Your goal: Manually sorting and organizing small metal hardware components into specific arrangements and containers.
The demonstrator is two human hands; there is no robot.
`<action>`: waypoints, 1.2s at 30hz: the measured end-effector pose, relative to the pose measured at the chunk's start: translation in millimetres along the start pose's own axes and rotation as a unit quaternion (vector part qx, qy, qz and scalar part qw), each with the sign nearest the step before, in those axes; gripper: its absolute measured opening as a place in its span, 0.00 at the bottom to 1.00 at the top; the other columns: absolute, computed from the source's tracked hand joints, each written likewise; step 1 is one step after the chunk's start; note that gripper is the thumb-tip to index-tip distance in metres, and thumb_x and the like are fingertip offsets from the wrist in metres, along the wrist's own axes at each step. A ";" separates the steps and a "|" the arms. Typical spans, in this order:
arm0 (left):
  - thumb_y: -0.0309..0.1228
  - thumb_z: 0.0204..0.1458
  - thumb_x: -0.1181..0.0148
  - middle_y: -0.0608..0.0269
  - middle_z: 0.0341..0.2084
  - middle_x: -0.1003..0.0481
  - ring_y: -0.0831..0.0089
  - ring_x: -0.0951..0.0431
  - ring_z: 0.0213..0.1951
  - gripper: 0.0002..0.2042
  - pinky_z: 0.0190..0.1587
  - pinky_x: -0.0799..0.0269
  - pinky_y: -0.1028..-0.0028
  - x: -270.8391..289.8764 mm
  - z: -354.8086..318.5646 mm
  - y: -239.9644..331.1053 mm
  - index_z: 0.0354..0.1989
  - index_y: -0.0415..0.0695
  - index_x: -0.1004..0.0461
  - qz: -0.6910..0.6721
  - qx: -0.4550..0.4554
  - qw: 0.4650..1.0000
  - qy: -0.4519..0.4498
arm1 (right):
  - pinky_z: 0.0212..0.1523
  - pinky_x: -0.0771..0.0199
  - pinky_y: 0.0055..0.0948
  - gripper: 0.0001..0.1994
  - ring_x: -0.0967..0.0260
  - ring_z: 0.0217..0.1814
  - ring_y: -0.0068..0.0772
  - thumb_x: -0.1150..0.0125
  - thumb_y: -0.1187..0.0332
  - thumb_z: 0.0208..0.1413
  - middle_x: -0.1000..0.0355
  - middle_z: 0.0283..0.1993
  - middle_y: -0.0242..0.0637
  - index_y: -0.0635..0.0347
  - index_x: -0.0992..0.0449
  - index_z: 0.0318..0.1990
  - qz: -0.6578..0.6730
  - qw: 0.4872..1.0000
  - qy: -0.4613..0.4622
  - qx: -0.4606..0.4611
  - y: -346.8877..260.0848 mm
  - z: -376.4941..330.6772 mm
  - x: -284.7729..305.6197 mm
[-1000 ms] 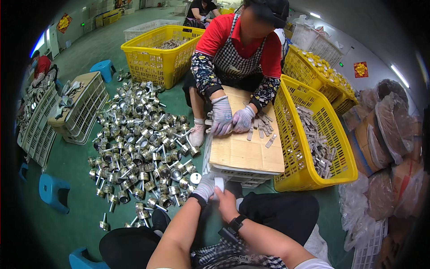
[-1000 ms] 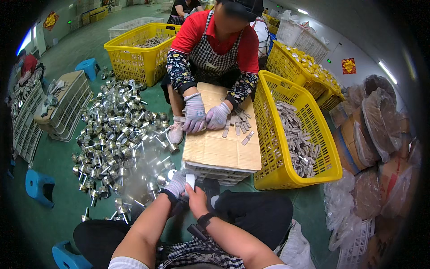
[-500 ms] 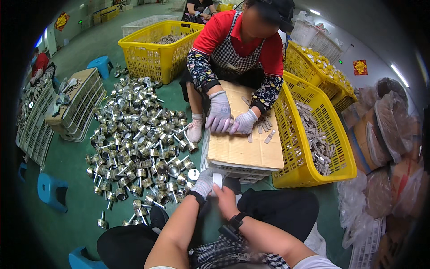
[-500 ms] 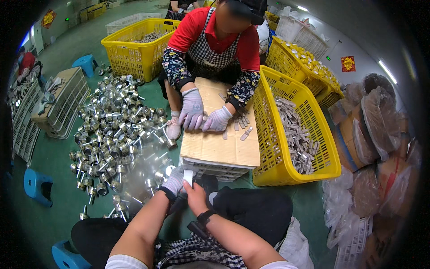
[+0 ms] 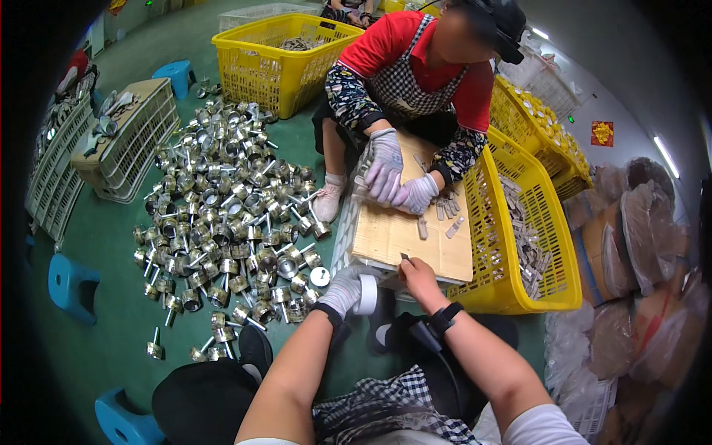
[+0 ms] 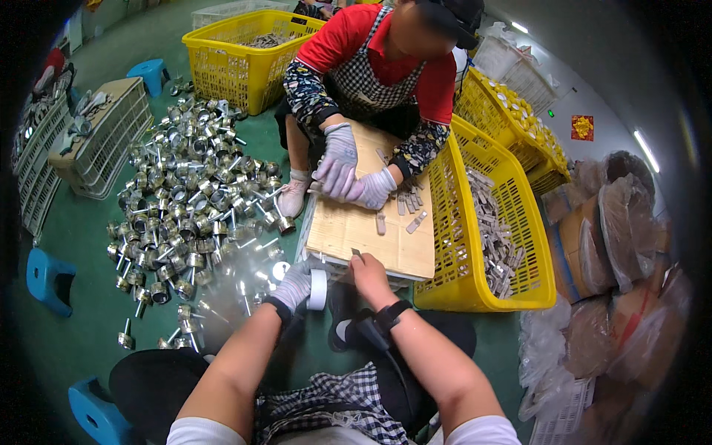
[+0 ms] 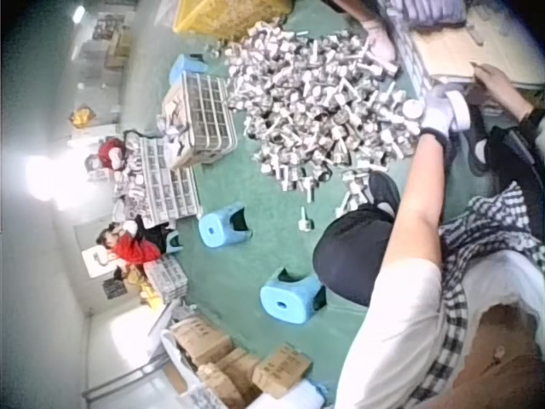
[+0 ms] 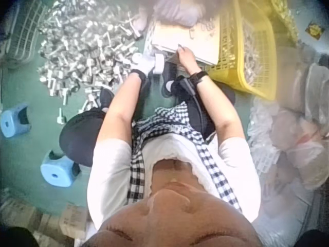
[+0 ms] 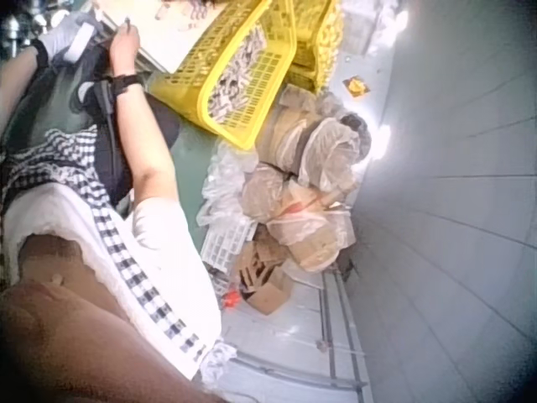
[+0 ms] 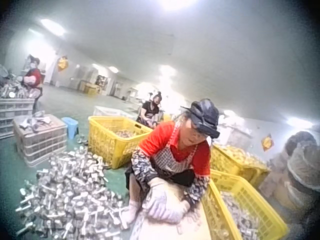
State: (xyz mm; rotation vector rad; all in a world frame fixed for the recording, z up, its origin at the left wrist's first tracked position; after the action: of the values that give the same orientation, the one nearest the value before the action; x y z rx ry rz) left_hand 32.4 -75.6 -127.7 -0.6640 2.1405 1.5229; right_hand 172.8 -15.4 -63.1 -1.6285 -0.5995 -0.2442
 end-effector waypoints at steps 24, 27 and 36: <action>0.14 0.43 0.49 0.59 0.31 0.25 0.73 0.26 0.33 0.13 0.37 0.30 0.75 22.8 34.0 -58.2 0.38 0.37 0.28 -0.081 -0.002 0.997 0.014 | 0.23 0.29 0.38 0.05 0.30 0.22 0.45 0.54 0.72 0.46 0.30 0.23 0.46 0.63 0.33 0.28 -0.523 0.782 -0.111 0.320 -56.9 -3.1 -73.3; 0.16 0.44 0.49 0.59 0.29 0.25 0.74 0.26 0.33 0.11 0.36 0.30 0.76 15.6 13.1 -33.8 0.36 0.38 0.27 0.053 -0.034 0.998 0.029 | 0.23 0.29 0.38 0.05 0.30 0.22 0.45 0.54 0.72 0.46 0.30 0.22 0.46 0.63 0.34 0.28 -0.502 0.792 -0.109 0.330 -58.6 -6.5 -74.6; 0.16 0.43 0.53 0.60 0.30 0.24 0.71 0.25 0.33 0.11 0.40 0.30 0.74 11.0 -24.0 -26.6 0.31 0.40 0.24 0.173 -0.017 0.984 0.038 | 0.27 0.28 0.38 0.05 0.28 0.26 0.45 0.55 0.73 0.46 0.29 0.25 0.47 0.64 0.33 0.30 -0.497 0.811 -0.114 0.286 -49.1 -12.8 -57.6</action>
State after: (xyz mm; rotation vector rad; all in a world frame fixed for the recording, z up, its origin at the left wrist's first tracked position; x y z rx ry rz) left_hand 38.1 -107.4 -146.7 -0.3773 2.3872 1.7368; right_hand 101.7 -39.4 -47.1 -0.6329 -1.5319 -0.5653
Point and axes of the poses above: each hand's wrist, its own z-axis towards the middle knuckle, its own x-axis out of the back of the hand, y = z × x, the point moved 8 cm from there along z, towards the middle knuckle
